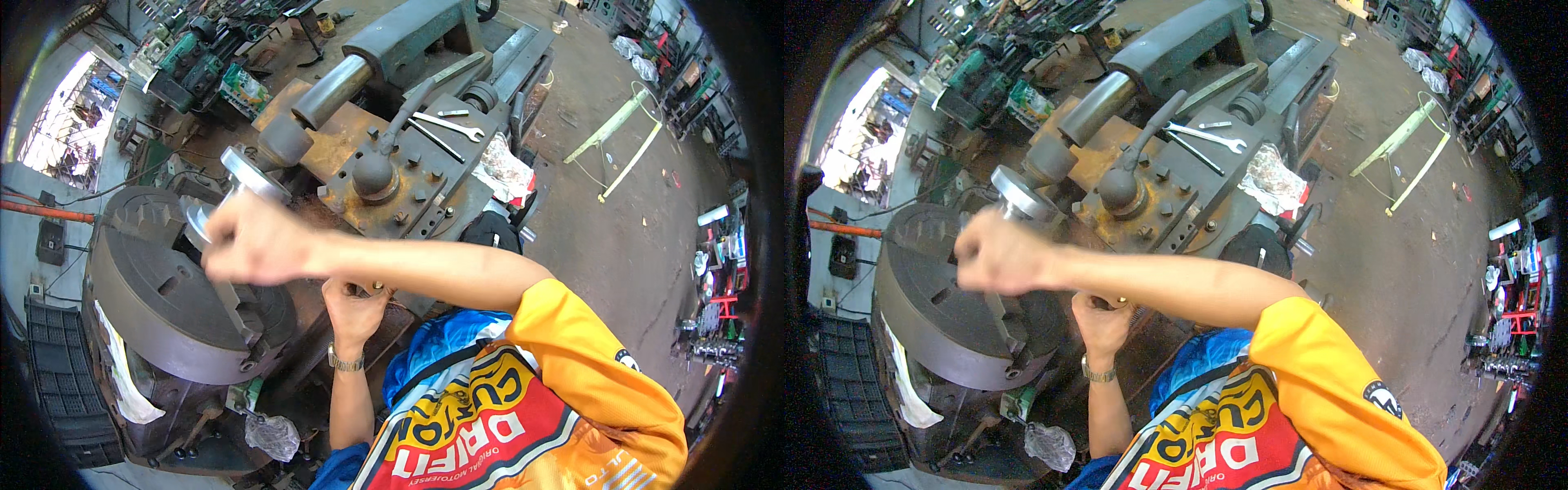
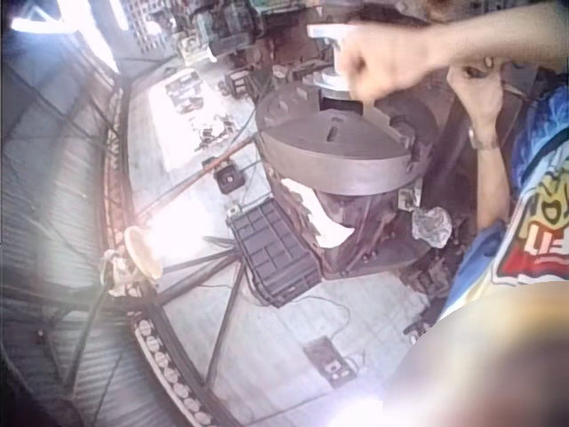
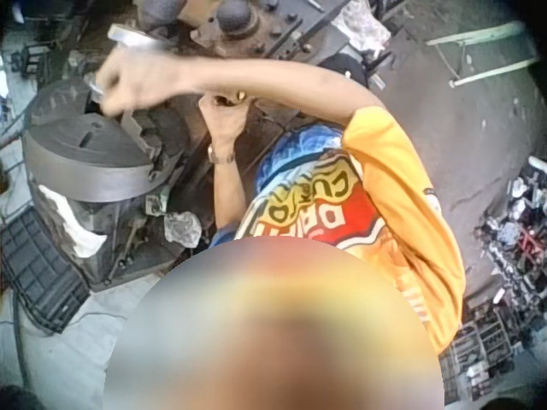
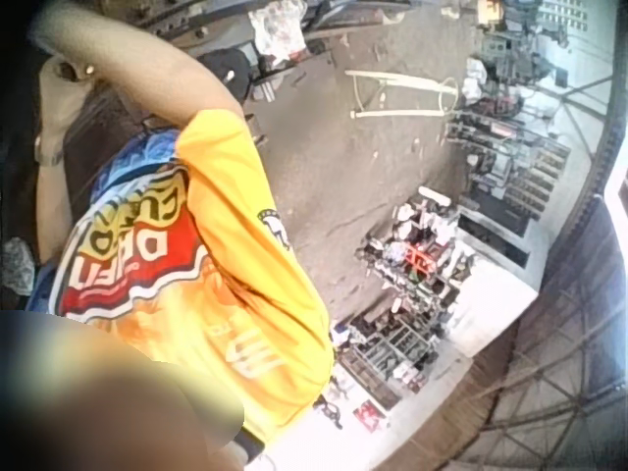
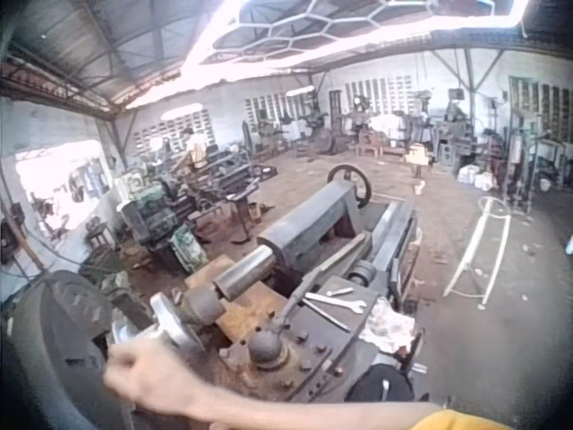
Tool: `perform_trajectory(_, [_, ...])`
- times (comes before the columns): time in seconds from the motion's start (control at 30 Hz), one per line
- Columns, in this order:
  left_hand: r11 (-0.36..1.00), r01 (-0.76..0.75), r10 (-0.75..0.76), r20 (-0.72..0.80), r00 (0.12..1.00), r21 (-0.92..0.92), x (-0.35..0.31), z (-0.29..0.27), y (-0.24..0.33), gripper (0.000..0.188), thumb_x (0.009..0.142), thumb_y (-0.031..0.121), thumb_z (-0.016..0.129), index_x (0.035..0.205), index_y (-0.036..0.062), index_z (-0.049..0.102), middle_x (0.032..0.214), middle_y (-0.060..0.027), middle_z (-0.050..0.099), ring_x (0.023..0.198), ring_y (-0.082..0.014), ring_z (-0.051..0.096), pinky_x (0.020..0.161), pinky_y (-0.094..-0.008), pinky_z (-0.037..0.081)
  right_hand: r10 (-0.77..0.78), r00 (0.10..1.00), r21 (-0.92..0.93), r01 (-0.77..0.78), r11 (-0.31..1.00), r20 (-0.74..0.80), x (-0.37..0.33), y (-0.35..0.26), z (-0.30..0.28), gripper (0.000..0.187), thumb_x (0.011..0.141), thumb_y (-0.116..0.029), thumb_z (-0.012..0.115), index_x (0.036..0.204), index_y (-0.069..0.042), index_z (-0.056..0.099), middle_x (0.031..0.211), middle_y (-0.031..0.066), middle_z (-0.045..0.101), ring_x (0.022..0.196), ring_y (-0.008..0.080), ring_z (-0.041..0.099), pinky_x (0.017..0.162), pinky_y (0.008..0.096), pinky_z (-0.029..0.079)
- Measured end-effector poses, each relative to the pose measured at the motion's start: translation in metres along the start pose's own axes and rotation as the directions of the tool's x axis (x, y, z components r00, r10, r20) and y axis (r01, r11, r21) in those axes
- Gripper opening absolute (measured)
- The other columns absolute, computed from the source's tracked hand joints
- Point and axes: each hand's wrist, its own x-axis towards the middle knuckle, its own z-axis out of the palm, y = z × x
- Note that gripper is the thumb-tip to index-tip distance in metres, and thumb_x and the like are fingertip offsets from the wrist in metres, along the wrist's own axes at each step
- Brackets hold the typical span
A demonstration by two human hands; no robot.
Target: The person operates a metal lathe, using a wrench to tighten and loosen bolts on the chuck and tool post. They adjust the tool post handle and rotate the chuck by hand to position the workpiece.
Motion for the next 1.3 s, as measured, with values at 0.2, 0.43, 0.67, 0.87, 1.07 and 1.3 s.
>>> perform_trajectory(0.2, [0.992,-0.032,0.031,-0.012,0.999,-0.122,0.004,0.005,-0.004,0.036,0.056,0.002,0.091,0.080,0.0016,0.065,0.077,-0.0063,0.065,0.070,-0.0171,0.061,0.065,-0.0297,0.050,-0.327,0.754,0.356,0.132,0.925,0.570,-0.097,-0.061,0.031,0.018,0.072,-0.015,0.068,0.062,-0.004,0.058,0.062,0.0140,0.061,0.058,0.0320,0.063,0.051,0.0403,0.048])
perform_trajectory(0.43, [0.993,-0.007,0.007,0.005,1.000,-0.119,0.007,0.004,-0.001,0.033,0.061,-0.003,0.090,0.080,0.0000,0.062,0.082,-0.0043,0.060,0.074,-0.0123,0.057,0.065,-0.0263,0.047,-0.229,0.946,0.241,0.283,0.928,-0.229,-0.146,-0.066,-0.112,0.023,0.080,-0.004,0.071,0.065,-0.007,0.054,0.062,0.0031,0.058,0.051,0.0145,0.057,0.042,0.0268,0.040])
perform_trajectory(0.67, [0.996,0.025,-0.020,0.053,0.998,-0.086,0.003,0.001,-0.001,0.028,0.065,-0.001,0.087,0.080,0.0011,0.064,0.081,-0.0071,0.067,0.073,-0.0161,0.064,0.067,-0.0306,0.050,-0.073,0.948,-0.144,0.029,0.989,-0.310,-0.015,0.010,-0.055,0.021,0.077,-0.021,0.075,0.071,-0.001,0.071,0.053,0.0055,0.057,0.053,0.0076,0.051,0.048,0.0301,0.041])
perform_trajectory(0.87, [0.992,-0.117,0.119,0.027,0.993,-0.049,0.004,-0.006,-0.001,0.030,0.063,-0.004,0.086,0.086,0.0017,0.067,0.087,-0.0091,0.067,0.078,-0.0167,0.064,0.069,-0.0288,0.051,-0.247,0.775,0.259,0.112,0.959,0.581,-0.059,-0.019,0.060,0.016,0.065,-0.018,0.065,0.064,-0.002,0.067,0.065,0.0181,0.064,0.061,0.0341,0.064,0.056,0.0435,0.051])
perform_trajectory(1.07, [0.984,-0.003,0.010,0.035,0.999,-0.178,-0.001,-0.007,-0.009,0.031,0.063,-0.005,0.084,0.084,0.0013,0.061,0.080,-0.0064,0.063,0.072,-0.0150,0.059,0.067,-0.0275,0.049,-0.482,0.692,0.190,0.457,0.869,0.538,-0.155,-0.084,-0.046,0.021,0.081,-0.022,0.065,0.073,-0.005,0.057,0.066,0.0031,0.054,0.056,0.0198,0.059,0.050,0.0364,0.047])
perform_trajectory(1.3, [0.974,0.128,-0.115,0.077,0.990,-0.187,-0.002,0.001,-0.002,0.047,0.067,-0.011,0.085,0.092,0.0044,0.047,0.095,-0.0061,0.059,0.082,-0.0108,0.057,0.074,-0.0265,0.051,-0.101,0.942,-0.079,0.079,0.994,-0.321,-0.080,-0.041,-0.109,0.046,0.080,-0.007,0.077,0.053,-0.008,0.039,0.049,-0.0012,0.034,0.047,0.0101,0.031,0.045,0.0293,0.023])
